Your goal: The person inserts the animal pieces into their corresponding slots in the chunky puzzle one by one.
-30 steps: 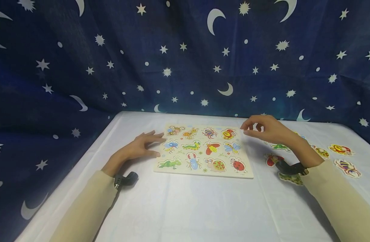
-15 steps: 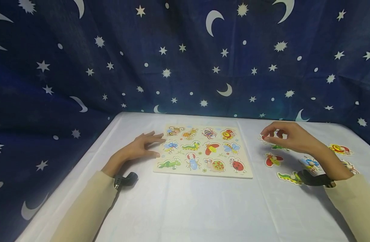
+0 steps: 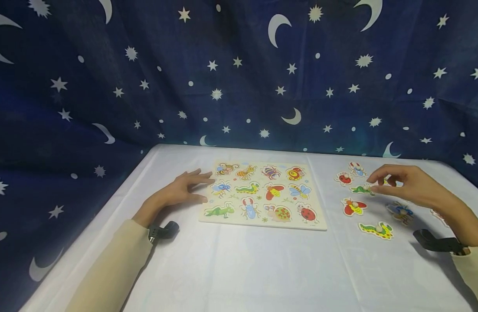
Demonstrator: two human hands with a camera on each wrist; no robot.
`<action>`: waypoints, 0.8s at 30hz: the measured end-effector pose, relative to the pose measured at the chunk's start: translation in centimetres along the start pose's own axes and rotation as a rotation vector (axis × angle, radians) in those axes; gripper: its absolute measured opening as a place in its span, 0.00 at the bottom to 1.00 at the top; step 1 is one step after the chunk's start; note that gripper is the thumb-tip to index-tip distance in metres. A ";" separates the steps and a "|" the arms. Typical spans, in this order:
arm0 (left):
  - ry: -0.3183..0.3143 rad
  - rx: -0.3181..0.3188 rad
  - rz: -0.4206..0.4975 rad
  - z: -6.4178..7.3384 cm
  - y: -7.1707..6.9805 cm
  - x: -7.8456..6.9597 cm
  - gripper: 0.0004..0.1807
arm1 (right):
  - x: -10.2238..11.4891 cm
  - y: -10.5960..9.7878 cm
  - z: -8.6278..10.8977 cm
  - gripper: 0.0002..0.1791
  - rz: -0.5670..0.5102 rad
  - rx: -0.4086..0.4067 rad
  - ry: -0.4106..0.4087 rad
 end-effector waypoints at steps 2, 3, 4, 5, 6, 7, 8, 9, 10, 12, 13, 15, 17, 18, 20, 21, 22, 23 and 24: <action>-0.001 0.001 -0.001 -0.1 0.1 0.0 0.33 | -0.4 -0.4 0.5 0.12 0.006 0.000 0.000; -0.001 0.000 0.000 -0.1 0.1 0.0 0.33 | -0.6 -0.6 0.8 0.12 0.002 -0.001 0.001; 0.002 -0.002 -0.003 -0.1 0.1 0.0 0.33 | -0.8 -0.7 1.1 0.11 0.006 -0.001 0.006; 0.004 -0.005 -0.006 -0.1 0.1 0.0 0.33 | -1.1 -0.9 1.3 0.11 0.002 -0.001 0.014; 0.007 -0.007 -0.008 -0.1 0.1 0.1 0.33 | -1.4 -1.1 1.6 0.11 0.001 -0.002 0.029; 0.008 -0.009 -0.009 -0.1 0.0 0.1 0.33 | -1.8 -1.2 1.9 0.11 0.003 -0.002 0.044; 0.011 -0.010 -0.011 -0.1 0.0 0.1 0.33 | -2.1 -1.3 2.2 0.11 0.002 -0.002 0.058; 0.012 -0.010 -0.012 -0.1 0.1 0.1 0.33 | -2.4 -1.3 2.5 0.11 -0.001 0.001 0.066; 0.012 -0.009 -0.014 -0.1 0.1 0.1 0.33 | -2.8 -1.4 2.8 0.11 0.001 0.005 0.074; 0.009 -0.004 -0.009 -0.1 0.0 0.1 0.33 | -3.5 -1.5 3.4 0.09 -0.008 0.009 0.086; 0.009 -0.003 -0.006 -0.1 0.1 0.1 0.33 | -3.8 -1.5 3.7 0.09 -0.013 0.014 0.094; 0.011 -0.001 -0.002 0.0 0.1 0.1 0.33 | -4.6 -1.6 4.4 0.08 -0.028 0.024 0.119; 0.014 0.001 0.002 -0.1 0.1 0.0 0.33 | -5.5 -1.8 5.1 0.10 -0.028 0.037 0.171; 0.016 0.003 0.002 -0.1 0.2 0.0 0.33 | -5.9 -2.0 5.5 0.11 -0.029 0.041 0.194; 0.017 0.002 -0.005 -0.1 0.2 0.0 0.33 | -6.8 -2.1 6.1 0.13 -0.028 0.049 0.239; 0.015 0.001 -0.007 -0.1 0.2 0.0 0.33 | -7.1 -2.2 6.4 0.15 -0.028 0.049 0.256; 0.016 0.001 -0.009 -0.2 0.1 0.0 0.34 | -7.4 -2.3 6.7 0.16 -0.028 0.047 0.272; 0.015 0.001 -0.012 -0.1 0.1 0.0 0.34 | -7.7 -2.3 6.9 0.16 -0.034 0.043 0.280; 0.014 -0.001 -0.013 -0.1 0.1 0.0 0.34 | -8.0 -2.4 7.1 0.16 -0.037 0.037 0.285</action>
Point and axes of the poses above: each hand's wrist, its own z-axis away from the middle knuckle, its own y-axis out of the palm, x = y × z, the point moved 8 cm from there along -z, towards the middle knuckle, and after that the axes turned 13 degrees about -y, right-handed, at the moved point
